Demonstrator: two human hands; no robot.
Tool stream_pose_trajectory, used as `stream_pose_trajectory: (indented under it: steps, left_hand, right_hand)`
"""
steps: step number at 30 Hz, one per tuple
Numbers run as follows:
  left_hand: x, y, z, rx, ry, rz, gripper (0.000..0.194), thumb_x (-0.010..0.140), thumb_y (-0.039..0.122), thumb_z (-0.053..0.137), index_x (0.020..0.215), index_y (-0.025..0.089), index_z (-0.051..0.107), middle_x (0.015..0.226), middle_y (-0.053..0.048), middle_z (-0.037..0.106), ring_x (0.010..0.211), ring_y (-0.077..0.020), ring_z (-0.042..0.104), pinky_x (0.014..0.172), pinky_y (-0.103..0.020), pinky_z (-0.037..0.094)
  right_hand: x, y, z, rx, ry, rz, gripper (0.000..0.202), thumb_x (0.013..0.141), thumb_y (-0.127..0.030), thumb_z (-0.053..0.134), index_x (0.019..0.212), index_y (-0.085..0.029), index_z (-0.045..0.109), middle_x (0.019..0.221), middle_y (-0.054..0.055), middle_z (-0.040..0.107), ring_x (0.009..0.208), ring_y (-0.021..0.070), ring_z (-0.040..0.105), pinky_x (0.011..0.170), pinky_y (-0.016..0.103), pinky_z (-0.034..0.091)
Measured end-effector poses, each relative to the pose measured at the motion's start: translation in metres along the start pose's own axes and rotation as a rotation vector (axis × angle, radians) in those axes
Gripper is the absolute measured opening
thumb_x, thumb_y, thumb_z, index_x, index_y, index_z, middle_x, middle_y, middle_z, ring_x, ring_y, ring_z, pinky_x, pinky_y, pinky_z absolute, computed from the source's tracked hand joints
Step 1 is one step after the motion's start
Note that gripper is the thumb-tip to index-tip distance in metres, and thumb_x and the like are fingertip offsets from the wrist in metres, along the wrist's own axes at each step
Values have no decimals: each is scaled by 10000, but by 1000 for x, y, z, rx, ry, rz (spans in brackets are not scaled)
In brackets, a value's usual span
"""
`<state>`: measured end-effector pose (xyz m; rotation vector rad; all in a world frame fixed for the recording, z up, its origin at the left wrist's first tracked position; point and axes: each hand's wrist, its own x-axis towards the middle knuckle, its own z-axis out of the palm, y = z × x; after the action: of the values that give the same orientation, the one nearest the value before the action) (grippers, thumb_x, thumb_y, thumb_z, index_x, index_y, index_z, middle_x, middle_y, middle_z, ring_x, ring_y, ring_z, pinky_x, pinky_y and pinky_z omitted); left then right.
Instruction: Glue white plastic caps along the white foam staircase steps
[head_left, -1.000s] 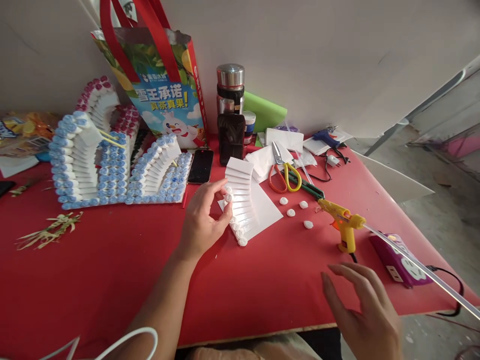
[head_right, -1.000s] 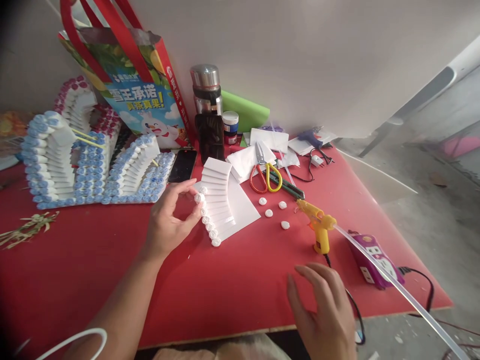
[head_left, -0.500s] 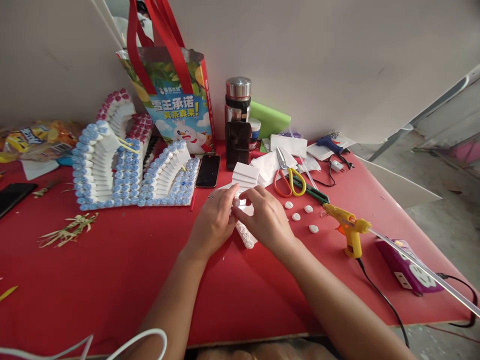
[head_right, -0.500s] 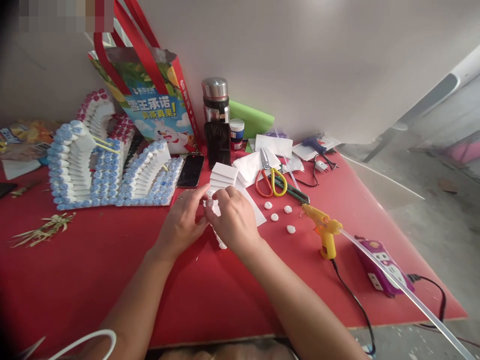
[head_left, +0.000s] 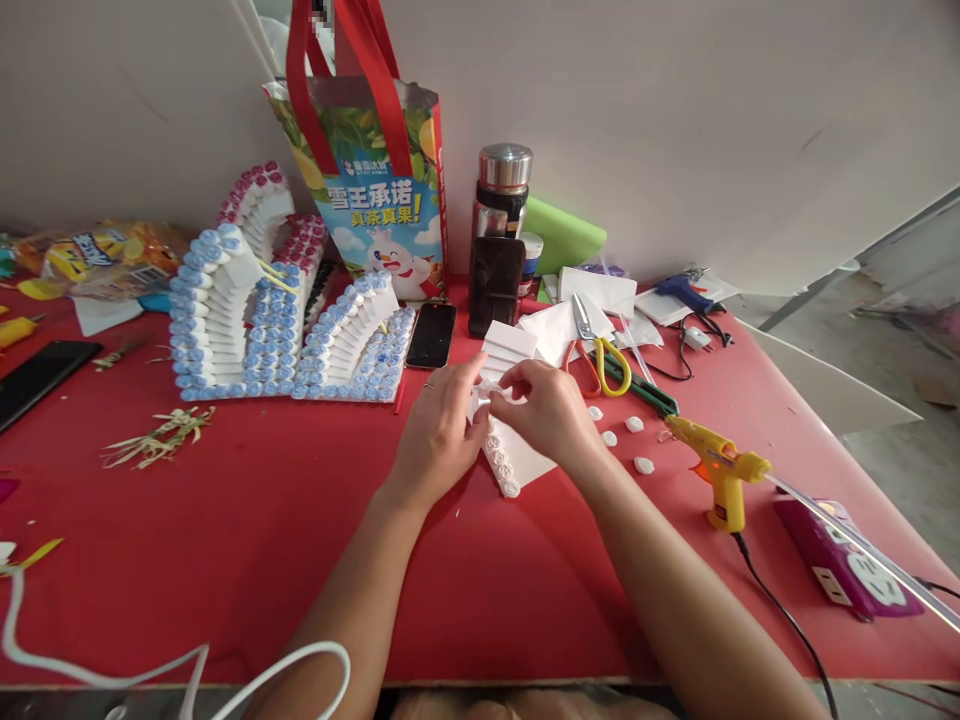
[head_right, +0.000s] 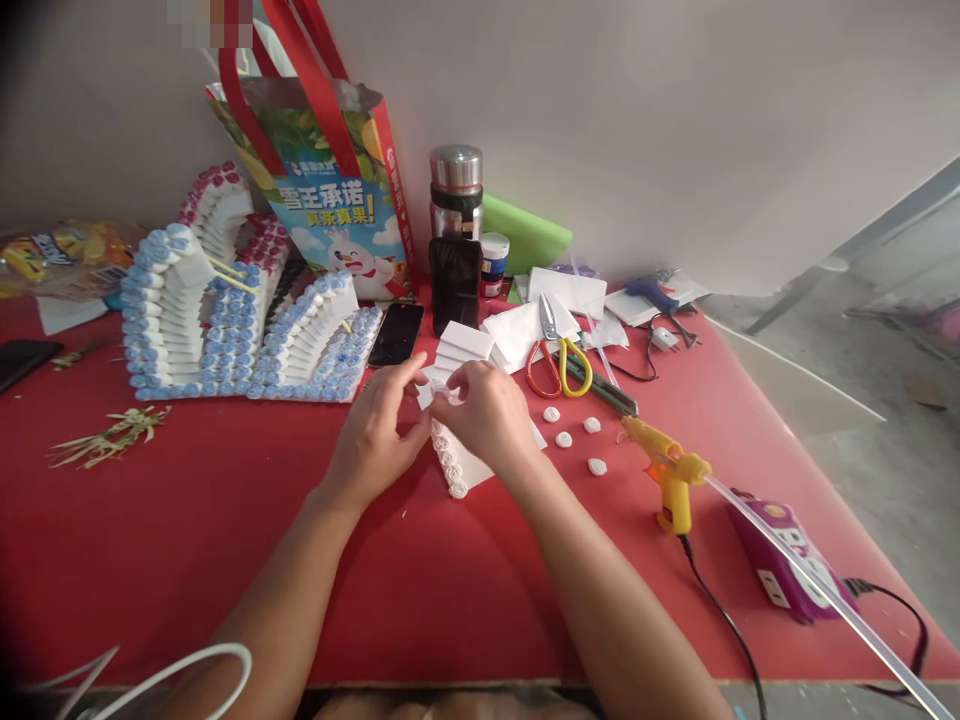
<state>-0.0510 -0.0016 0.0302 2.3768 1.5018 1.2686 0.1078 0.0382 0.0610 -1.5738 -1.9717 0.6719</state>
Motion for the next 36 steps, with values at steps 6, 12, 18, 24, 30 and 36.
stream_pose_trajectory:
  steps: [6, 12, 18, 24, 30, 36]
  left_hand:
    - [-1, -7, 2, -148, 164, -321, 342, 906, 109, 510, 1235, 186, 562, 1004, -70, 659, 903, -180, 637, 819, -308, 526]
    - [-2, -15, 5, -553, -72, -805, 199, 884, 314, 600, 1024, 178, 643, 945, -72, 726, 795, -189, 673, 683, -285, 497]
    - [-1, -13, 9, -646, -88, -870, 271, 847, 416, 672, 982, 184, 640, 916, -53, 713, 785, -182, 649, 693, -284, 475]
    - [4, -2, 3, -827, -196, -964, 286, 796, 402, 731, 947, 188, 616, 921, -28, 688, 815, -166, 648, 715, -272, 474]
    - [2, -5, 3, -802, -238, -963, 318, 796, 416, 742, 973, 198, 592, 892, -14, 674, 716, -131, 603, 623, -244, 432]
    - [2, -1, 4, -914, -260, -980, 274, 810, 354, 721, 939, 193, 542, 847, -1, 632, 625, -114, 578, 559, -254, 458]
  right_hand:
    - [12, 17, -4, 400, -79, 165, 248, 702, -398, 726, 800, -175, 680, 677, -9, 614, 591, 126, 516, 534, 264, 382]
    - [8, 16, 3, 445, -140, 199, 205, 687, -346, 710, 788, -169, 686, 692, -3, 639, 594, 122, 529, 541, 261, 389]
    - [5, 16, 6, 437, -112, 202, 219, 689, -371, 712, 781, -175, 678, 677, -10, 630, 592, 125, 540, 535, 258, 380]
    - [3, 11, 4, 386, -124, 241, 181, 673, -340, 706, 753, -181, 673, 681, -9, 646, 612, 133, 556, 554, 261, 396]
    - [3, 14, 4, 467, -126, 252, 187, 690, -346, 715, 763, -178, 679, 666, -20, 624, 602, 120, 532, 543, 252, 389]
    - [4, 16, 3, 553, -99, 261, 181, 699, -336, 722, 765, -172, 685, 656, -15, 624, 575, 109, 500, 519, 246, 380]
